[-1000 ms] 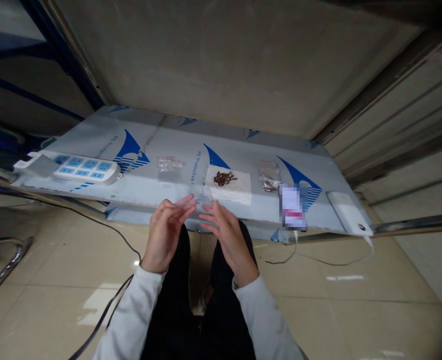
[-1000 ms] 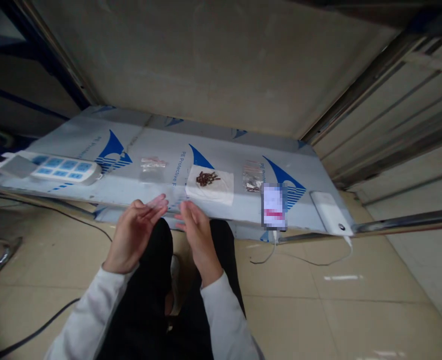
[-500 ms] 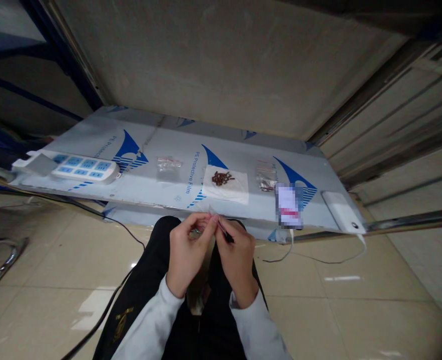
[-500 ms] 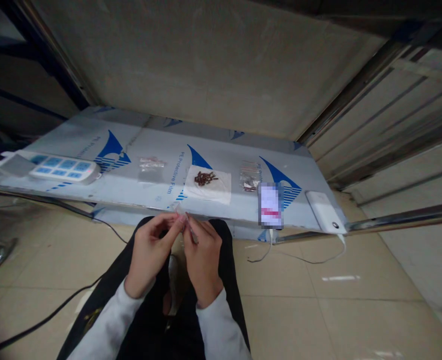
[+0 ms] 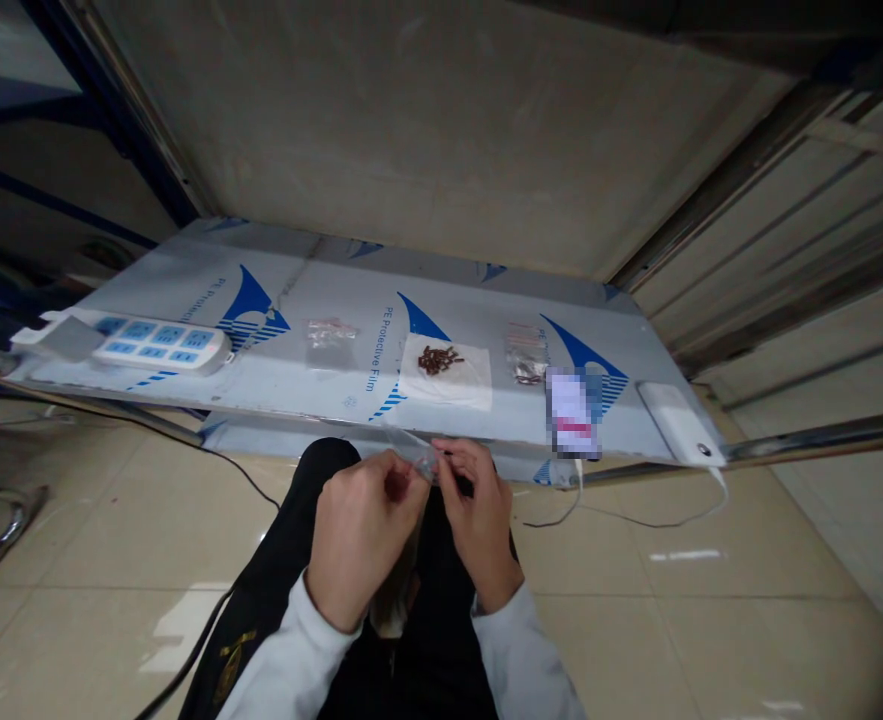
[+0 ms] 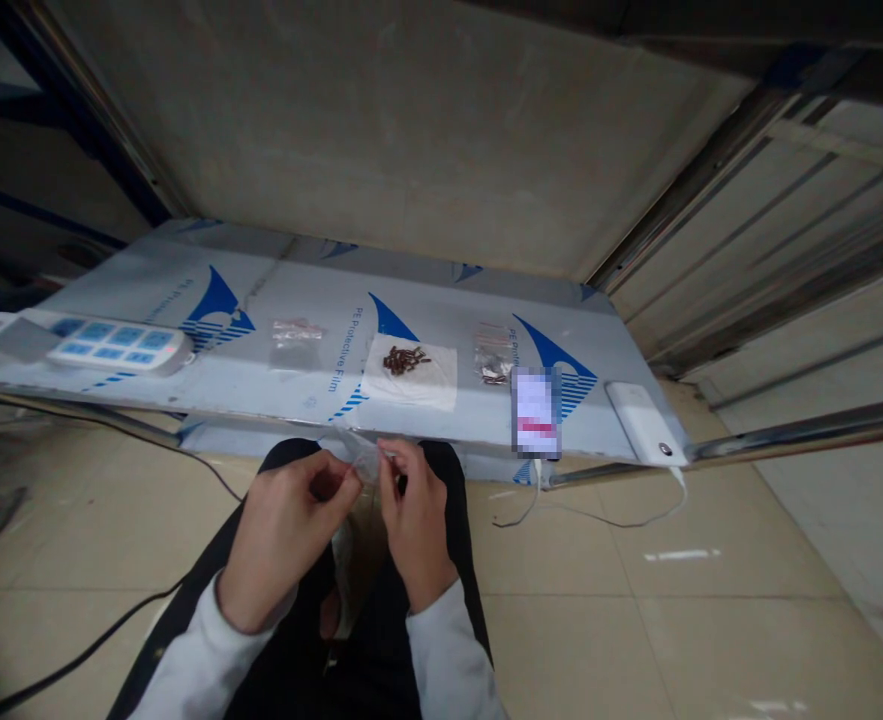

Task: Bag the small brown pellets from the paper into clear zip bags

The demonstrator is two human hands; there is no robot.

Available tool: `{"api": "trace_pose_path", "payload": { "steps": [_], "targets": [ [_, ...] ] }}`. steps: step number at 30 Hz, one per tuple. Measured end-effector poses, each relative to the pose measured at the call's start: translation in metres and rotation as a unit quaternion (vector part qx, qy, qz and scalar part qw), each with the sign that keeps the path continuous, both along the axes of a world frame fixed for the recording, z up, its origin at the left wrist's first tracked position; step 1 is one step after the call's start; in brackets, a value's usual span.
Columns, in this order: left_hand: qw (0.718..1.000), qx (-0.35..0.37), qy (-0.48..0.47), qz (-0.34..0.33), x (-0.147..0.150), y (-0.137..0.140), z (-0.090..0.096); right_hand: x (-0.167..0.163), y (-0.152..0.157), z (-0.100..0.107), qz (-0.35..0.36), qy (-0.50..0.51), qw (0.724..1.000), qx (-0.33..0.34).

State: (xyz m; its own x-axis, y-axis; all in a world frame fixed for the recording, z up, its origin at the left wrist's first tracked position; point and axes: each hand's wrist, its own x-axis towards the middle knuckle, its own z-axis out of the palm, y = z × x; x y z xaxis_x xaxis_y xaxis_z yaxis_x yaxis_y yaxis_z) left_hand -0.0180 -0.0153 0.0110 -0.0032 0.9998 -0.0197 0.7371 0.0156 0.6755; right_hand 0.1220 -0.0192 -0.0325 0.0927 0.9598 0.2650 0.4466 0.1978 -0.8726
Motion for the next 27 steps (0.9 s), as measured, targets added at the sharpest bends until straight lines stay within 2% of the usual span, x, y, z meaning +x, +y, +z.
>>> {"api": "trace_pose_path", "payload": {
  "steps": [3,6,11,13,15,16,18,20,21,22,24,27],
  "targets": [
    [0.999,0.015,0.047,-0.002,0.004,-0.001,-0.001,0.005,-0.003,0.001,0.062,-0.046,0.997,0.027],
    [0.996,0.039,0.066,-0.039,0.004,-0.001,0.004,0.010,0.000,0.009,0.123,-0.075,0.990,0.011],
    [0.973,0.140,0.060,-0.174,-0.004,0.003,0.016,0.018,0.013,0.028,0.147,-0.131,0.980,-0.045],
    [0.960,0.162,0.051,-0.223,-0.006,0.008,0.012,0.018,0.015,0.036,0.164,-0.152,0.973,-0.054],
    [0.956,0.154,0.029,-0.248,-0.006,0.014,0.004,0.017,0.018,0.043,0.203,-0.149,0.966,-0.056],
    [0.959,0.144,0.009,-0.245,-0.005,0.017,-0.002,0.018,0.021,0.045,0.228,-0.137,0.963,-0.051],
    [0.972,0.129,-0.037,-0.193,-0.003,0.020,-0.013,0.021,0.034,0.044,0.258,-0.098,0.961,-0.031],
    [0.985,0.121,-0.073,-0.102,-0.003,0.021,-0.023,0.031,0.061,0.034,0.218,-0.066,0.974,0.006],
    [0.988,0.117,-0.083,-0.060,-0.004,0.021,-0.026,0.039,0.080,0.026,0.172,-0.061,0.983,0.023],
    [0.989,0.111,-0.089,-0.033,-0.005,0.020,-0.029,0.047,0.100,0.016,0.110,-0.078,0.990,0.045],
    [0.990,0.095,-0.098,-0.017,-0.007,0.017,-0.033,0.063,0.141,-0.007,0.049,-0.177,0.983,0.027],
    [0.991,0.081,-0.105,-0.018,-0.009,0.015,-0.036,0.077,0.186,-0.034,0.044,-0.320,0.946,-0.014]
  ]
}}
